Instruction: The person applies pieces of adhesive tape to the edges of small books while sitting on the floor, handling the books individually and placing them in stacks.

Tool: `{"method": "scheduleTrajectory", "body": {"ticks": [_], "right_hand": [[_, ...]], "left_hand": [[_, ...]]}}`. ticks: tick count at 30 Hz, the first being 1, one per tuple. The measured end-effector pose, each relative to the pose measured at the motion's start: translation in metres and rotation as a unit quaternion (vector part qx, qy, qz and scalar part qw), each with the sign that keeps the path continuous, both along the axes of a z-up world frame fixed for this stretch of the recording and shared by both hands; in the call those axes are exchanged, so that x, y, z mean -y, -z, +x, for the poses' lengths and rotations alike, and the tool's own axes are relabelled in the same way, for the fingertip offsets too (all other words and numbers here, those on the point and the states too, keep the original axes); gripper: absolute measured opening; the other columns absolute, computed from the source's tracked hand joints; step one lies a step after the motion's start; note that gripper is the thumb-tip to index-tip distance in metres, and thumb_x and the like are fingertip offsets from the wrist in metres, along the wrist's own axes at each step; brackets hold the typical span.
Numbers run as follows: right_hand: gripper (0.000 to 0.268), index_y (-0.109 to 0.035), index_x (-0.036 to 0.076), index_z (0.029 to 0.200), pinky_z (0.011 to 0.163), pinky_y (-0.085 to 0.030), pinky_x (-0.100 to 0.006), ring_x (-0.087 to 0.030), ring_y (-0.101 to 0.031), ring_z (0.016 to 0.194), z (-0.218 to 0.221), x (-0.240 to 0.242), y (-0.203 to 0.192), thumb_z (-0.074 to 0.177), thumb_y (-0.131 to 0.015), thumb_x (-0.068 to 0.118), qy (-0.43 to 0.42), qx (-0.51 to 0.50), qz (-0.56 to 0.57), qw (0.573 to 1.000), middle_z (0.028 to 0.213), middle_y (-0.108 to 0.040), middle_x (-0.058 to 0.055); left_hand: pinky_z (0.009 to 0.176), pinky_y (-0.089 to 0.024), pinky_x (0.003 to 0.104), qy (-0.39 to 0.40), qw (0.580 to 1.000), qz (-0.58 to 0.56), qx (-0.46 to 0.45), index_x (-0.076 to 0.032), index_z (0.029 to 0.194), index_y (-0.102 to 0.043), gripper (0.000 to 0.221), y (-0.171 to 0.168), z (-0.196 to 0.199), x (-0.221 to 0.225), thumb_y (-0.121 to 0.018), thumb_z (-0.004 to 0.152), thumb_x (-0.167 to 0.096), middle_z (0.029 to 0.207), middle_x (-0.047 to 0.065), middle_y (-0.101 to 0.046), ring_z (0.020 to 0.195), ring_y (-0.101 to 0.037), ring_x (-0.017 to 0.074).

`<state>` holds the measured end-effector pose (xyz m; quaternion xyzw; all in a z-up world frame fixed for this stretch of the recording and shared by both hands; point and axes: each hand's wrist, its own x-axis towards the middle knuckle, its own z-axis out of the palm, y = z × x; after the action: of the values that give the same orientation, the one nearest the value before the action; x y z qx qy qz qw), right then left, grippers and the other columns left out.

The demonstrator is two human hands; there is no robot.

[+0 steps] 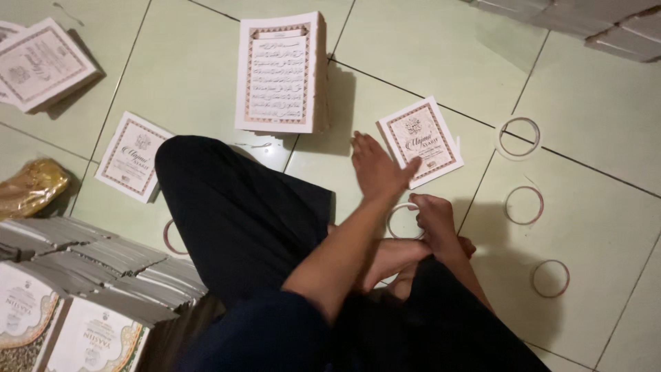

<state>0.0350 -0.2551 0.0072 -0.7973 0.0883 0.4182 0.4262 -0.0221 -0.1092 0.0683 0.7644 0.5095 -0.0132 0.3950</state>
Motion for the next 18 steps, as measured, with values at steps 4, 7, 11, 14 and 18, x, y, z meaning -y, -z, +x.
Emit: {"method": "scheduleTrajectory", "body": {"ticks": [4,7,11,14,18], "right_hand": [[0.029,-0.076,0.002,0.091,0.043,-0.027,-0.020,-0.006,-0.038,0.043,0.003,0.001,-0.009,0.083,-0.072,0.030,-0.035,0.011,0.026,0.999,0.049,-0.038,-0.001],[0.024,-0.077,0.007,0.090,0.051,-0.033,-0.029,-0.013,-0.045,0.053,0.012,0.022,0.050,0.083,-0.070,0.029,-0.045,0.025,-0.013,0.999,0.054,-0.050,-0.008],[0.019,-0.072,0.006,0.084,0.049,-0.032,-0.022,-0.009,-0.043,0.050,0.017,0.028,0.071,0.084,-0.066,0.024,-0.023,0.029,0.036,0.999,0.054,-0.046,-0.003],[0.017,-0.071,0.006,0.081,0.045,-0.030,-0.021,-0.008,-0.039,0.045,0.017,0.030,0.075,0.084,-0.068,0.023,-0.009,0.021,0.057,0.998,0.050,-0.041,-0.002],[0.023,-0.072,0.002,0.083,0.045,-0.026,-0.020,-0.005,-0.031,0.044,0.008,0.017,0.026,0.080,-0.076,0.024,-0.012,-0.009,0.058,0.998,0.048,-0.039,-0.001]], "left_hand": [[0.124,-0.015,0.059,-0.029,0.998,0.047,-0.040,0.015,0.150,-0.026,0.115,0.039,0.040,0.016,-0.084,0.073,-0.049,0.163,0.038,-0.014,0.154,-0.009,0.0528],[0.124,-0.018,0.054,-0.127,0.992,-0.004,-0.005,0.011,0.139,-0.038,0.085,0.034,0.061,0.027,-0.084,0.074,-0.019,0.162,0.033,-0.021,0.156,-0.011,0.0465],[0.113,-0.033,0.050,-0.251,0.966,0.063,0.023,0.011,0.121,-0.055,0.032,0.002,0.073,0.021,-0.061,0.093,-0.005,0.153,0.028,-0.036,0.148,-0.029,0.0418],[0.099,-0.044,0.048,-0.270,0.962,0.033,0.037,0.010,0.114,-0.058,0.036,0.016,0.074,0.010,-0.069,0.084,-0.006,0.139,0.025,-0.045,0.134,-0.041,0.0397],[0.082,-0.058,0.056,-0.249,0.927,-0.184,0.212,0.004,0.118,-0.052,0.056,0.035,0.066,0.000,-0.075,0.069,-0.010,0.109,0.028,-0.065,0.103,-0.069,0.0487]]}}
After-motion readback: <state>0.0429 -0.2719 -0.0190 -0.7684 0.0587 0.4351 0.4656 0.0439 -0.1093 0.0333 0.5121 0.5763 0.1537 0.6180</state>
